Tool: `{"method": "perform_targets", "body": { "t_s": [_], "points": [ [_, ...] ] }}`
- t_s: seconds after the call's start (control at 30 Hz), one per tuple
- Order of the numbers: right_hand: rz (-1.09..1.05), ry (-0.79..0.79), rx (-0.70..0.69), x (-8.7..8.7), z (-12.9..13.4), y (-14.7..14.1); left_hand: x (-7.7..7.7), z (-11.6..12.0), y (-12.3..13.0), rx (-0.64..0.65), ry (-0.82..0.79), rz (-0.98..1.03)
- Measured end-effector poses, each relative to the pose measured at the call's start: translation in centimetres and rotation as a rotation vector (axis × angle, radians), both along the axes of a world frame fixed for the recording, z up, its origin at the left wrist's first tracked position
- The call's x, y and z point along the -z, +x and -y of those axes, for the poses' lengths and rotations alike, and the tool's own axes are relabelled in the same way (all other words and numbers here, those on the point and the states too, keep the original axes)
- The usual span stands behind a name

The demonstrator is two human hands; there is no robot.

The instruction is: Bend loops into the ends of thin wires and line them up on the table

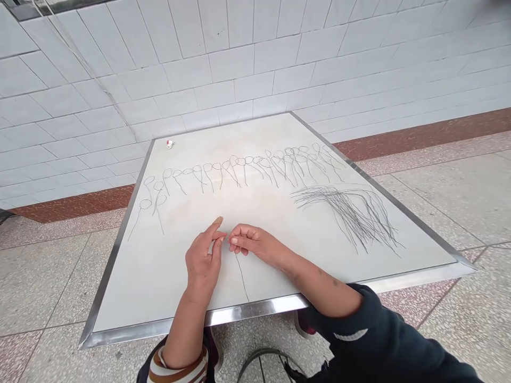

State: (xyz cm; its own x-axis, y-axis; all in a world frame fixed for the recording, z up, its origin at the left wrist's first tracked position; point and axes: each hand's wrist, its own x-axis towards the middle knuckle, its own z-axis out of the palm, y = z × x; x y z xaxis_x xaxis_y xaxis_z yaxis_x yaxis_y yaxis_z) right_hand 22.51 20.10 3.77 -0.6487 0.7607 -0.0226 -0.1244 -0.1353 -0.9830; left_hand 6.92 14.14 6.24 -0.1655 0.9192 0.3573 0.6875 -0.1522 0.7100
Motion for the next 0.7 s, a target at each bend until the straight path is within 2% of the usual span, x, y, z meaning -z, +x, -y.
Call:
{"method": "perform_targets", "body": {
  "t_s": [0.17,0.33,0.57,0.7],
  "points": [
    [-0.082,-0.226,-0.161,-0.5,0.5,0.2,-0.2,0.1,0.1,0.003,-0.034,0.091],
    [-0.141,-0.336,-0.25,-0.8,0.7,0.3,-1.0,0.3,0.0,0.031,-0.077,0.171],
    [-0.081,-0.256,-0.227,-0.5,0.3,0.3,-1.9,0.4,-0.6,0.12,-0.182,0.334],
    [-0.012,-0.152,-0.21,-0.4,0.2,0.2,-1.8,0.5,-0.7,0.108,-0.217,0.447]
  ]
}}
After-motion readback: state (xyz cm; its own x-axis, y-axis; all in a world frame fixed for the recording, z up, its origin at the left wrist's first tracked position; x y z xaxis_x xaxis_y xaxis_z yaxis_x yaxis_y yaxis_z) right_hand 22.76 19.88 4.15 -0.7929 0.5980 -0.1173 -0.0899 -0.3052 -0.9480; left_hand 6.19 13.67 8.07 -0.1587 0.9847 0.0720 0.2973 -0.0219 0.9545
